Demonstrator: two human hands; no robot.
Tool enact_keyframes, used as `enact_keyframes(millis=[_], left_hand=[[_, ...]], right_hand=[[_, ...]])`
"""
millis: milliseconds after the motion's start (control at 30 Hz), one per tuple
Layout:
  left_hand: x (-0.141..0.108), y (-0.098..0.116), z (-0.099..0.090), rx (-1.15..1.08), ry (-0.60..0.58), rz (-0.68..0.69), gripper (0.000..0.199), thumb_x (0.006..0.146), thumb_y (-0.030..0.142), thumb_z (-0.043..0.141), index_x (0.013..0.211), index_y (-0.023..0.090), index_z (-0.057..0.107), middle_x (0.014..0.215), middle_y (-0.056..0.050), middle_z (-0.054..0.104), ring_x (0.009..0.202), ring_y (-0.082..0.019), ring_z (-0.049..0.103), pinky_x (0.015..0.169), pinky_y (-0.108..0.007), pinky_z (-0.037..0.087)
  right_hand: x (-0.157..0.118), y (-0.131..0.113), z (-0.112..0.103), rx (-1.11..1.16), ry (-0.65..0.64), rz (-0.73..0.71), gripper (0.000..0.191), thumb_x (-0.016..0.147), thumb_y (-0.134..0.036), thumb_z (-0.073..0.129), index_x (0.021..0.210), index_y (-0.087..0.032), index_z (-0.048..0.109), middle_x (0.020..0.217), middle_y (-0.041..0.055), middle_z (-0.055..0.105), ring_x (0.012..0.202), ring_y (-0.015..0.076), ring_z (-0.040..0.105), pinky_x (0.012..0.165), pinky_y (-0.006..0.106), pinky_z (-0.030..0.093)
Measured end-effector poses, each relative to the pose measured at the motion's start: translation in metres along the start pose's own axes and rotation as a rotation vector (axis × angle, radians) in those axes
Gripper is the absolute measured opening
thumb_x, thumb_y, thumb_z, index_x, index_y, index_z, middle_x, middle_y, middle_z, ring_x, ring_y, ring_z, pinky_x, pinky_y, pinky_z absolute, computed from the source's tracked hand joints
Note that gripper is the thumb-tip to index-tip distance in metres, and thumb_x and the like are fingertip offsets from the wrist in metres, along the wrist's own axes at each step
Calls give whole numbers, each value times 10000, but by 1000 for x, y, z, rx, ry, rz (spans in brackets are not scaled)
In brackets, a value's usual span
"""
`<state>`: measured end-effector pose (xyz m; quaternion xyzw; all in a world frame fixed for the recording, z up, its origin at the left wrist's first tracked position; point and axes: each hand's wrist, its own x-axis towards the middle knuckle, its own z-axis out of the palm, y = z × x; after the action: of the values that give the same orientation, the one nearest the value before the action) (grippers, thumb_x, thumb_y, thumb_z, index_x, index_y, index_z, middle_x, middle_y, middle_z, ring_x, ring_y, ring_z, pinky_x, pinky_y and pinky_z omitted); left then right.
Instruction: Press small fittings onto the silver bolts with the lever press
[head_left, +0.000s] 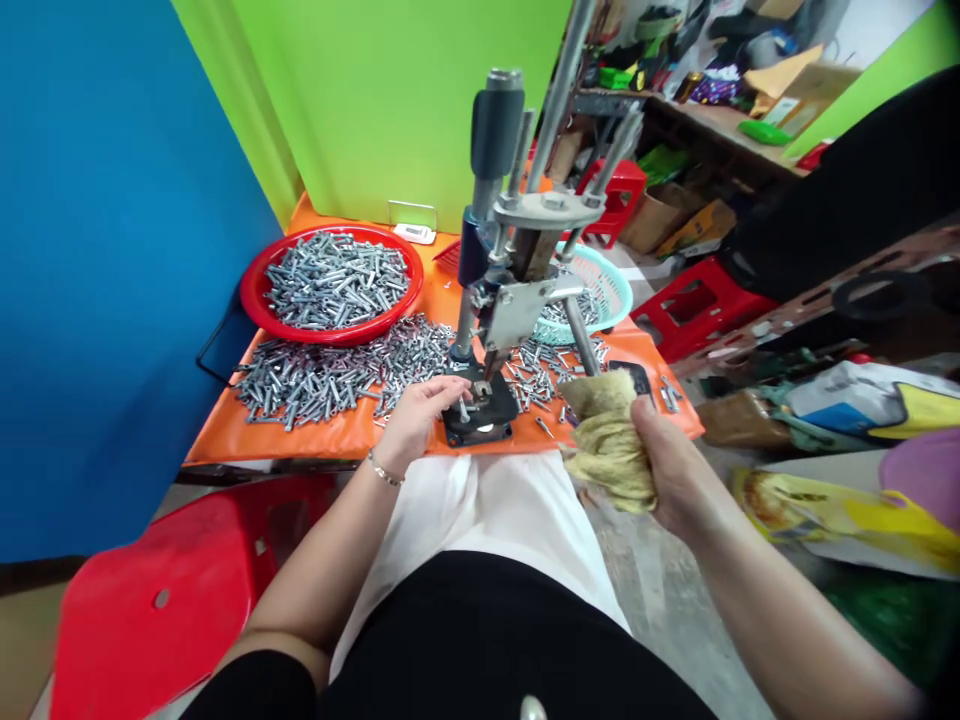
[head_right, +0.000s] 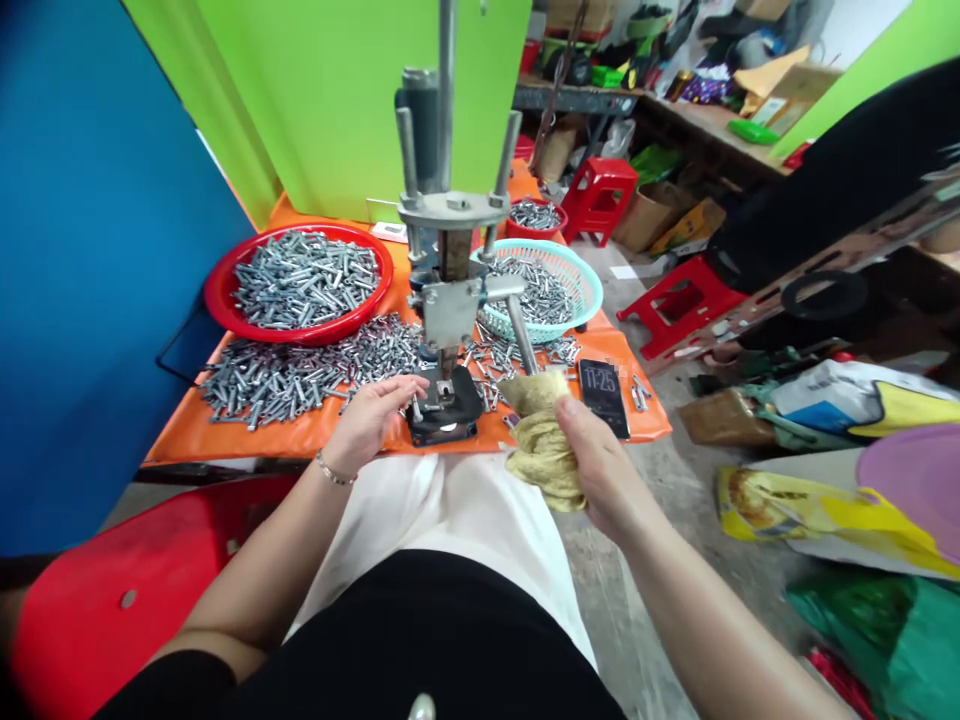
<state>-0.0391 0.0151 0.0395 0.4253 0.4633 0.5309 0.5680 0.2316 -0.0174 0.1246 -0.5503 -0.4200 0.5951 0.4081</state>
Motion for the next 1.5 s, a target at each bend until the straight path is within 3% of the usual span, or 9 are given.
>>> enact_keyframes(millis=[233, 633, 733, 867, 933, 1000, 1100, 1233, 1500], left_hand=[[-12, 9, -11, -196, 74, -164, 333, 640, 433, 898, 749, 162, 738, 801, -37, 727, 602, -89, 541, 595, -257, 459], [-15, 7, -17, -194, 120, -185, 411, 613, 468, 914, 748, 162, 675, 719, -9, 670, 606, -102, 577, 601, -250, 478], [-5, 11, -48, 140, 275, -18, 358, 710, 497, 833, 728, 185, 659, 655, 6, 630, 593, -123, 544, 605, -268, 454], [13, 28, -127, 866, 695, 184, 269, 741, 394, 782, 652, 203, 613, 691, -14, 621, 708, -190, 559, 764, -339, 483], [19, 33, -158, 1080, 767, 183, 219, 750, 359, 764, 693, 206, 618, 763, -47, 649, 805, -241, 586, 857, -392, 490], [20, 32, -168, 1195, 762, 262, 165, 770, 330, 749, 781, 198, 649, 897, -92, 681, 947, -292, 598, 954, -449, 469], [19, 14, -146, 1215, 577, 413, 79, 854, 283, 670, 857, 205, 679, 984, -103, 687, 1028, -302, 592, 1021, -479, 435], [29, -21, -96, 1147, 275, 376, 105, 861, 206, 636, 763, 221, 668, 862, -79, 648, 932, -280, 588, 973, -463, 461], [69, -42, -59, 1221, 91, 294, 128, 771, 87, 635, 825, 203, 645, 870, -85, 634, 920, -270, 565, 910, -422, 491]], right_hand=[[41, 43, 23, -88, 21, -125, 621, 722, -646, 807, 1137, -210, 652, 931, 38, 707, 741, 151, 652, 643, 256, 557], [52, 52, 31, -25, 53, -131, 614, 694, -590, 849, 1123, -206, 636, 986, 52, 701, 794, 160, 651, 671, 255, 553], [54, 55, 30, -8, 39, -132, 580, 713, -565, 849, 1122, -215, 633, 982, 39, 694, 800, 152, 651, 690, 251, 558], [53, 56, 29, -2, 20, -142, 545, 735, -540, 843, 1127, -224, 636, 988, 34, 691, 800, 147, 649, 718, 257, 571], [53, 57, 30, -1, 21, -146, 545, 735, -543, 841, 1126, -223, 639, 990, 38, 691, 803, 150, 652, 728, 264, 577], [53, 57, 31, 4, 29, -146, 557, 730, -547, 844, 1134, -221, 640, 987, 38, 690, 797, 147, 652, 730, 262, 580], [55, 59, 32, 3, 37, -147, 573, 727, -544, 843, 1155, -225, 636, 989, 32, 690, 789, 142, 651, 725, 257, 579], [56, 60, 31, 19, 41, -136, 559, 730, -512, 848, 1153, -227, 622, 989, 20, 687, 788, 136, 651, 719, 247, 573], [56, 63, 30, 11, 47, -161, 588, 725, -524, 848, 1175, -219, 624, 1061, 47, 695, 837, 148, 664, 756, 265, 584]])
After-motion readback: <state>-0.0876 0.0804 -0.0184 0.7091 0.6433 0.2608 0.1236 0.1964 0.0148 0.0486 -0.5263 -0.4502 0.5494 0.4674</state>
